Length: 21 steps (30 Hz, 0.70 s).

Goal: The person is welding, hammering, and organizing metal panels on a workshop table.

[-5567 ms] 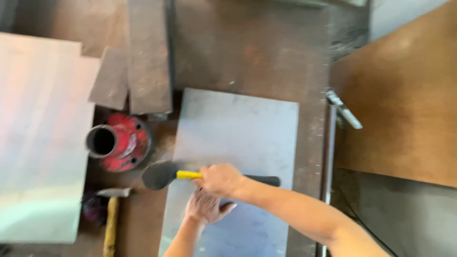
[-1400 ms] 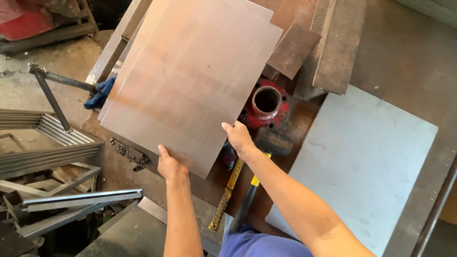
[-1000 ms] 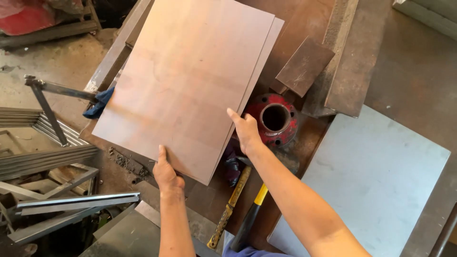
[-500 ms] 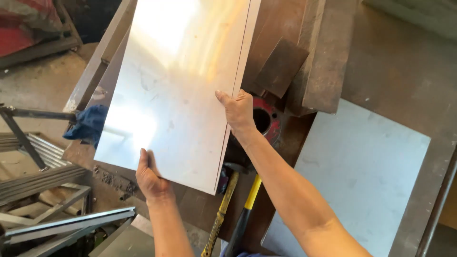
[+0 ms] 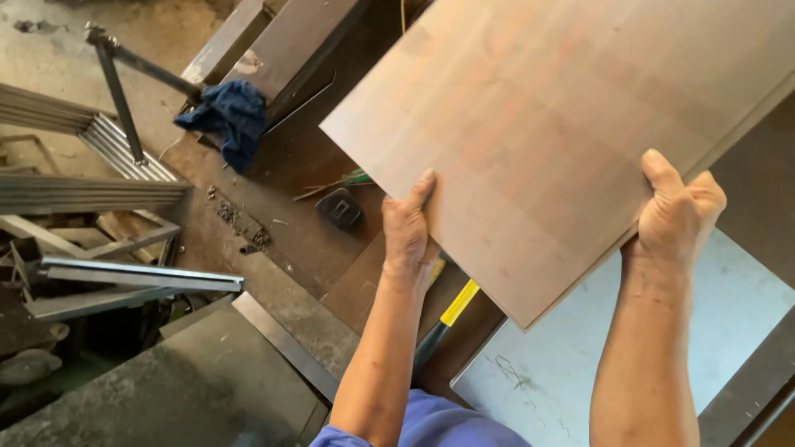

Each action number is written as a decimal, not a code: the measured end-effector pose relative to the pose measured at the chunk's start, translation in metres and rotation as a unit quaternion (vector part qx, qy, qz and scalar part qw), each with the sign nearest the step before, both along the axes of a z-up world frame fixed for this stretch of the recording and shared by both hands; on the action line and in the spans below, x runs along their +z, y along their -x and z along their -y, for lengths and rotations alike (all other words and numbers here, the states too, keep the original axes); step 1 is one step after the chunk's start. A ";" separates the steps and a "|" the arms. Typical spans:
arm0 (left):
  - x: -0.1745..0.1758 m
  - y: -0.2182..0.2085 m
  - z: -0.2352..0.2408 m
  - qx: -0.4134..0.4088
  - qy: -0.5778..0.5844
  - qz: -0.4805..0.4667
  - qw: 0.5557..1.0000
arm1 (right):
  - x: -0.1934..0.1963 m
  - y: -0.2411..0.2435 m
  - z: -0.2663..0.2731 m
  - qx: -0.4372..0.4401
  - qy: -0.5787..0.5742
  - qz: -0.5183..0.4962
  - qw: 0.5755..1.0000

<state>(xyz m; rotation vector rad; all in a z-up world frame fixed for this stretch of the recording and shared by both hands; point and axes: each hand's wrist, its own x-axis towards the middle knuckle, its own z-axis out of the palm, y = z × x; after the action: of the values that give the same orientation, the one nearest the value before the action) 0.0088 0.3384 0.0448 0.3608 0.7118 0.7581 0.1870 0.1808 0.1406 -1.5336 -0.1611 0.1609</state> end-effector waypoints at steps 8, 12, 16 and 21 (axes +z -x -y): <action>-0.003 0.061 0.022 -0.017 0.023 -0.012 1.000 | -0.096 0.021 0.073 0.025 -0.068 -0.016 0.997; 0.010 0.115 0.020 -0.004 0.015 -0.105 0.994 | -0.081 0.074 0.057 0.034 -0.039 -0.082 0.995; 0.058 0.184 0.031 0.036 -0.080 -0.157 0.984 | -0.052 0.154 0.051 0.060 0.028 -0.147 0.987; 0.132 0.260 0.070 0.083 -0.123 -0.157 0.976 | -0.039 0.238 0.082 0.135 -0.094 -0.206 0.965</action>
<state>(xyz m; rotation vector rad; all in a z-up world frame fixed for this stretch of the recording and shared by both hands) -0.2514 0.2687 0.1771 0.6623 0.9553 0.9627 -0.0506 0.0984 0.1014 -1.2540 -0.0516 0.6588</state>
